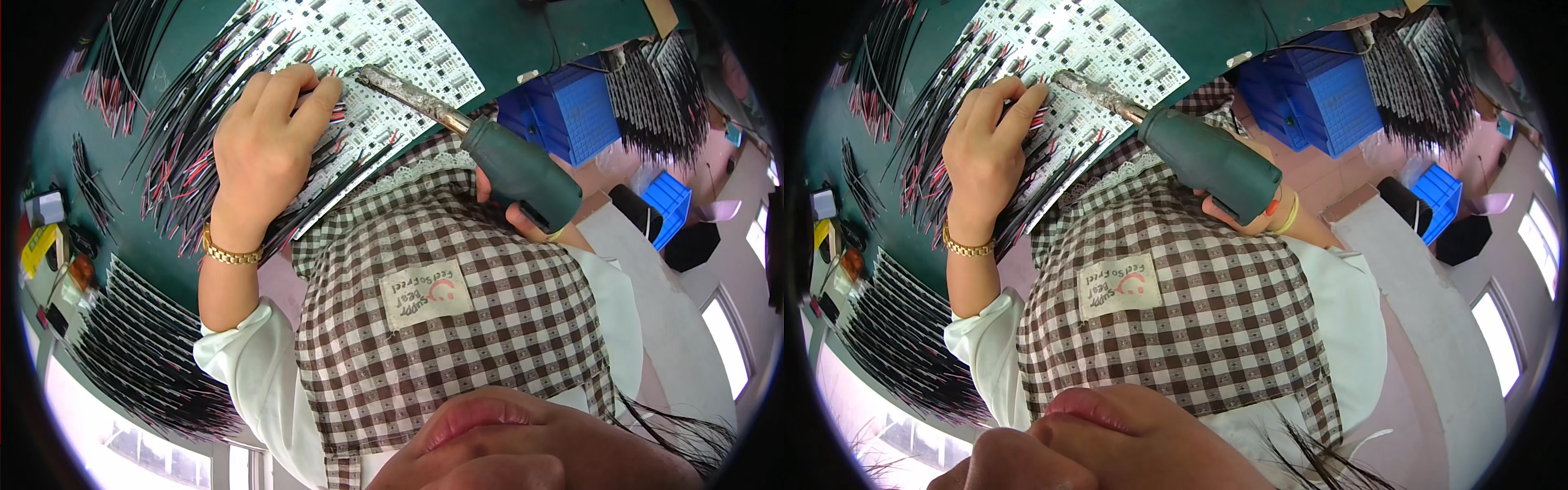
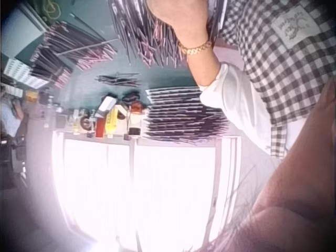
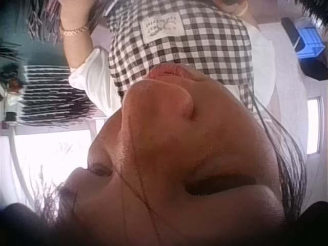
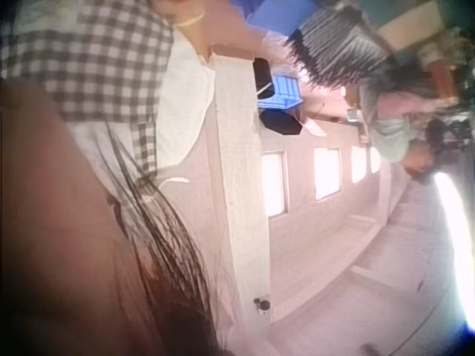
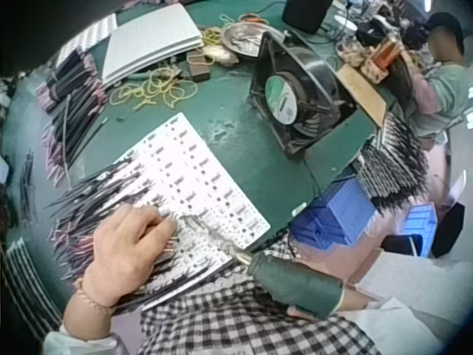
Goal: Manually applying heat-shrink tubing and soldering or heating connections on LED strip components at a factory workbench.
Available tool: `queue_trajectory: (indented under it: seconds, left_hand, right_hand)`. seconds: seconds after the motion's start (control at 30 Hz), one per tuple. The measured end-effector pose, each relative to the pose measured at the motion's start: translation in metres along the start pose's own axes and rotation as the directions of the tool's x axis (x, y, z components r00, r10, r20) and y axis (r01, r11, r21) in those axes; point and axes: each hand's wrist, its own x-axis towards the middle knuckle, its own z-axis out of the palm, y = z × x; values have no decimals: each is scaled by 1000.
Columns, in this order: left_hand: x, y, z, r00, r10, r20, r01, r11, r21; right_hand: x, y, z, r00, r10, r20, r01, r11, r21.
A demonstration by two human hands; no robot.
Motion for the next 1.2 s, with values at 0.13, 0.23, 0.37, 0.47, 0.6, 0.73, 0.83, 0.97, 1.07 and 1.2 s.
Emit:
queue_trajectory:
  seconds: [0.13, 0.23, 0.37, 0.47, 0.6, 0.73, 0.83, 0.97, 1.07, 1.2]
  left_hand:
    - [-7, 6, 0, 999, 36, -16, -35, 999, 24]
    - [-4, 6, -4, 999, 42, -24, -41, 999, 32]
    - [2, 6, -6, 1000, 4, 30, -3, 1000, -20]
    - [6, -4, -19, 996, -79, 49, 85, 989, -121]
    - [2, 4, -76, 881, -376, -288, 286, 907, -308]
    - [2, 43, -101, 877, -455, -154, 333, 808, -486]
    - [9, 44, -42, 961, -275, 6, 264, 919, -293]
    - [-1, 36, -17, 977, -208, 44, 212, 965, -155]
    - [-9, 31, -5, 987, -159, 19, 160, 980, -117]
    - [-8, 33, 1, 992, -126, -9, 126, 992, 19]
  right_hand:
    - [-9, 6, 13, 997, -45, -63, 48, 998, 34]
    - [-12, -3, 11, 993, -50, -105, 55, 997, 50]
    - [-10, 4, 11, 962, -149, -230, 195, 961, 196]
    - [-5, -6, 0, 973, -141, -182, 175, 967, 187]
    - [-12, 0, -9, 958, -245, -148, 261, 960, 103]
    - [-5, 15, -9, 945, -313, -94, 320, 944, 74]
    - [-14, 14, -8, 963, -216, -161, 227, 973, 51]
    - [-6, 4, 0, 956, -222, -192, 240, 968, 73]
    - [-11, 3, 4, 972, -136, -189, 163, 977, 134]
    - [-19, 18, 6, 975, -96, -201, 128, 980, 155]
